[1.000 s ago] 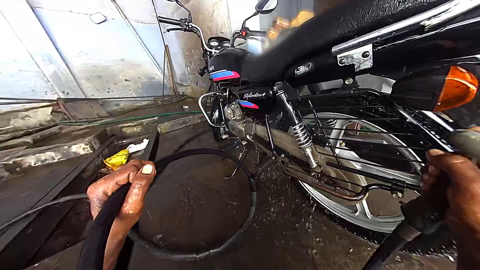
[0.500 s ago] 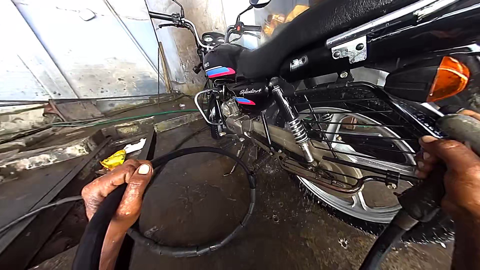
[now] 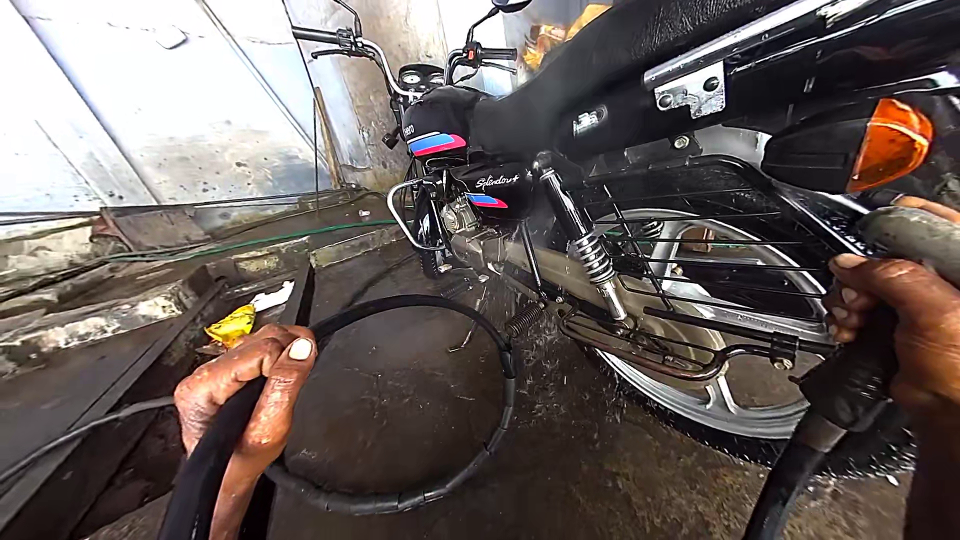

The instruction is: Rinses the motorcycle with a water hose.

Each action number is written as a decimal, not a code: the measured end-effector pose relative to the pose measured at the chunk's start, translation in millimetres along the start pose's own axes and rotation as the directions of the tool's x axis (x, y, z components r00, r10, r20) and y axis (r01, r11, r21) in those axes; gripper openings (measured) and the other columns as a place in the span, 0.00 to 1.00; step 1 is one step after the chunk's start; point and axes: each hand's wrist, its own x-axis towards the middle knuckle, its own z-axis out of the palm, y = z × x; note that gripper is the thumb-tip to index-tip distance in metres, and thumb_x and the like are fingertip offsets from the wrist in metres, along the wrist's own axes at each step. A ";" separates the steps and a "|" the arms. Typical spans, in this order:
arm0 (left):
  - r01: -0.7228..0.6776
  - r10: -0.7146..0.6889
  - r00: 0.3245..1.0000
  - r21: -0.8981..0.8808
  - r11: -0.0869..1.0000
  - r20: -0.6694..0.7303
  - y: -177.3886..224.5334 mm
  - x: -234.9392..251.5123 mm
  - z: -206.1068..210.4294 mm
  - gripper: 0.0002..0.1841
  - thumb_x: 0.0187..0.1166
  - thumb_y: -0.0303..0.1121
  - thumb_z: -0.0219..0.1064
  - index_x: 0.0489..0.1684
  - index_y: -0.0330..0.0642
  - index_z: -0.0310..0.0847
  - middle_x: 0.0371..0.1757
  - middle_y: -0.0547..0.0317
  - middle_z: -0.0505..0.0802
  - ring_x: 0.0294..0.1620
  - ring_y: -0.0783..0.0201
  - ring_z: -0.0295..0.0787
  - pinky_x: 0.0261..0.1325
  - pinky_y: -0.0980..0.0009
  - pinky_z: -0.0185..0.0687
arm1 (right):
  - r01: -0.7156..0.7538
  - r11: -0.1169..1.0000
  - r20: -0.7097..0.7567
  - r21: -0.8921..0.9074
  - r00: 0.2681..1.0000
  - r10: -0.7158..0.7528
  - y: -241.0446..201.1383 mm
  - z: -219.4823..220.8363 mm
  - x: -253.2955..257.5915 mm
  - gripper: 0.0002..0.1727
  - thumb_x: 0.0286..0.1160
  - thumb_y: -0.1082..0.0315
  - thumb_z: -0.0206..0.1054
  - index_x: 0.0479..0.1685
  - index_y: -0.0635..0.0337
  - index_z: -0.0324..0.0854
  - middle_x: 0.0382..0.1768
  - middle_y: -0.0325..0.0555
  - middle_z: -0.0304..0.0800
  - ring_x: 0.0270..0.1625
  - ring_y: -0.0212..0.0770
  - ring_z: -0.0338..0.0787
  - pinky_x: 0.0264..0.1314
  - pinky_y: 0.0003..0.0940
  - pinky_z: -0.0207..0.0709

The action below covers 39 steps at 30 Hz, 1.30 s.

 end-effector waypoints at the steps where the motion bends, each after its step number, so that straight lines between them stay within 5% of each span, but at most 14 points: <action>1: -0.007 0.007 1.000 0.007 1.000 0.004 0.4 0.1 0.8 0.20 0.83 0.42 0.63 0.13 0.56 0.71 0.23 0.74 0.83 0.33 0.74 0.85 0.43 0.74 0.81 | -0.004 1.000 0.007 0.004 1.000 0.004 0.1 -0.6 1.5 0.25 0.67 0.62 0.70 0.67 0.34 0.79 0.16 0.29 0.74 0.11 0.27 0.74 0.11 0.24 0.73; 8: -0.010 0.010 1.000 -0.011 1.000 0.024 -0.5 1.9 4.6 0.20 0.82 0.41 0.63 0.12 0.58 0.70 0.22 0.75 0.82 0.32 0.74 0.84 0.42 0.74 0.80 | -0.009 0.999 -0.019 0.032 1.000 0.010 7.6 -10.2 -1.9 0.18 0.68 0.59 0.70 0.58 0.35 0.82 0.15 0.29 0.73 0.11 0.28 0.74 0.11 0.24 0.73; 12: 0.043 -0.039 0.999 0.138 0.990 -0.031 -15.4 0.7 -8.5 0.20 0.83 0.42 0.61 0.14 0.52 0.72 0.21 0.74 0.82 0.26 0.78 0.80 0.36 0.77 0.77 | 0.134 0.985 0.040 -0.106 0.991 -0.130 10.4 0.2 -35.5 0.29 0.73 0.51 0.70 0.75 0.39 0.74 0.27 0.32 0.83 0.16 0.31 0.80 0.15 0.30 0.78; 14: 0.078 -0.063 0.996 0.236 0.969 -0.070 -34.4 -4.3 -20.3 0.20 0.84 0.40 0.59 0.15 0.49 0.72 0.20 0.72 0.81 0.25 0.77 0.79 0.36 0.75 0.76 | 0.247 0.945 0.123 -0.215 0.967 -0.224 -2.3 21.5 -53.9 0.33 0.70 0.52 0.69 0.78 0.48 0.73 0.33 0.37 0.87 0.19 0.34 0.83 0.17 0.35 0.81; 17: 0.065 -0.025 0.994 0.374 0.925 -0.111 -51.4 -4.8 -22.3 0.23 0.84 0.39 0.58 0.12 0.44 0.67 0.17 0.65 0.77 0.22 0.74 0.75 0.33 0.72 0.70 | 0.419 0.859 0.239 -0.293 0.903 -0.358 -16.4 50.8 -71.2 0.33 0.65 0.59 0.69 0.73 0.62 0.76 0.42 0.37 0.90 0.31 0.24 0.86 0.32 0.27 0.85; 19: 0.014 0.027 0.995 0.415 0.910 -0.091 -53.6 -3.3 -15.3 0.25 0.84 0.40 0.58 0.08 0.42 0.64 0.14 0.61 0.75 0.20 0.70 0.73 0.32 0.68 0.68 | 0.446 0.839 0.322 -0.311 0.880 -0.349 -16.3 60.9 -75.9 0.32 0.61 0.59 0.70 0.71 0.60 0.78 0.43 0.33 0.90 0.37 0.18 0.86 0.39 0.21 0.84; 22: -0.090 0.095 0.995 0.360 0.929 0.005 -58.6 -6.5 -3.7 0.25 0.83 0.39 0.60 0.08 0.44 0.65 0.14 0.60 0.76 0.22 0.67 0.77 0.36 0.65 0.71 | 0.402 0.848 0.413 -0.345 0.876 -0.247 -12.3 64.8 -75.1 0.29 0.58 0.59 0.69 0.66 0.50 0.82 0.38 0.25 0.90 0.35 0.17 0.86 0.36 0.22 0.84; 26: -0.176 0.151 0.982 0.261 0.949 0.110 -64.4 -6.4 12.7 0.24 0.83 0.40 0.61 0.08 0.47 0.65 0.15 0.61 0.78 0.25 0.65 0.81 0.40 0.62 0.75 | 0.404 0.849 0.460 -0.339 0.859 -0.226 -4.5 61.7 -74.3 0.29 0.56 0.59 0.69 0.65 0.51 0.83 0.39 0.26 0.90 0.37 0.18 0.87 0.38 0.22 0.84; 32: -0.157 0.108 0.958 0.170 0.973 0.267 -41.3 -10.8 41.5 0.21 0.81 0.43 0.63 0.11 0.50 0.76 0.23 0.66 0.86 0.38 0.67 0.87 0.54 0.59 0.75 | 0.414 0.838 0.473 -0.355 0.853 -0.221 -4.6 55.4 -73.8 0.32 0.58 0.59 0.69 0.70 0.54 0.82 0.45 0.29 0.92 0.43 0.16 0.88 0.45 0.19 0.83; 39: -0.273 0.082 0.780 0.220 0.936 0.620 -24.9 -36.8 59.2 0.19 0.83 0.56 0.61 0.30 0.58 0.90 0.57 0.71 0.95 0.69 0.67 0.85 0.77 0.51 0.69 | 0.440 0.774 0.560 -0.455 0.817 -0.135 -15.9 48.6 -69.3 0.32 0.56 0.57 0.68 0.69 0.50 0.82 0.41 0.29 0.91 0.38 0.21 0.88 0.40 0.26 0.84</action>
